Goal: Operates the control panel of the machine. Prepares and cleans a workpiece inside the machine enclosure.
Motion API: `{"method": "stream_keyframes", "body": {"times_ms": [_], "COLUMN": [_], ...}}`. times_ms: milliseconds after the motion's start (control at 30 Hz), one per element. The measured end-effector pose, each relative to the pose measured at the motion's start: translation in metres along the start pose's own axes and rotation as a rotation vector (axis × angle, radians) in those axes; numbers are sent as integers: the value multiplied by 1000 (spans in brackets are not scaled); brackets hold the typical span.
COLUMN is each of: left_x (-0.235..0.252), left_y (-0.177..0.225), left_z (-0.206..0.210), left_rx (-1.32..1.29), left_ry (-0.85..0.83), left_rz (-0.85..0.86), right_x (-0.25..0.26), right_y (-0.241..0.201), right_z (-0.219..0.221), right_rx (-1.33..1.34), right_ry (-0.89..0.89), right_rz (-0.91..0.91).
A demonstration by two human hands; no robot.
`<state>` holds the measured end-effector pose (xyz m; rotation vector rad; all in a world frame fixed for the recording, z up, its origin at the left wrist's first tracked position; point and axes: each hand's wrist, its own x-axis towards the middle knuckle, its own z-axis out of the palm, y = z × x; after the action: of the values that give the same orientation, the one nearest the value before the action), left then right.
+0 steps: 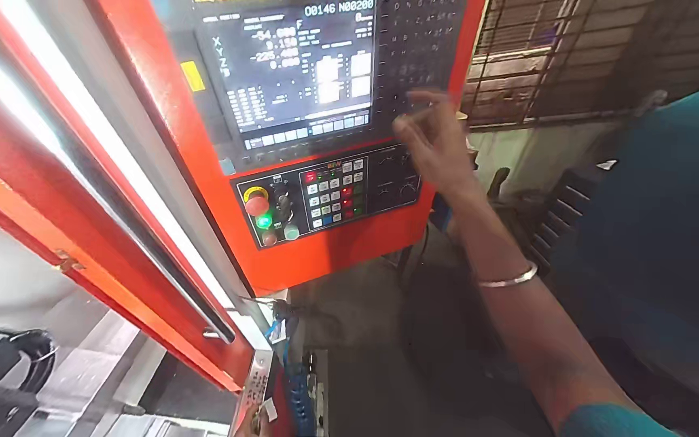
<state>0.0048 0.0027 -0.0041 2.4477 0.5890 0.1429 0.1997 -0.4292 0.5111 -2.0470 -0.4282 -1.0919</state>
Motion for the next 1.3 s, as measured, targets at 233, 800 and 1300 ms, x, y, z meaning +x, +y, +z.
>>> {"method": "stream_keyframes", "body": {"times_ms": [233, 800, 1300], "left_x": [-2, -4, -40], "left_y": [-2, 4, 39], "left_z": [0, -6, -6], "left_rx": [-26, -57, -692], "left_ry": [8, -11, -183], "left_rz": [26, -26, -124], "right_x": [-50, -35, -360], "right_y": [-28, -44, 37], "right_z": [73, 42, 144], "right_rx": [-246, -367, 258], "right_ry": [-399, -415, -1531], "right_rz": [-162, -372, 343]}}
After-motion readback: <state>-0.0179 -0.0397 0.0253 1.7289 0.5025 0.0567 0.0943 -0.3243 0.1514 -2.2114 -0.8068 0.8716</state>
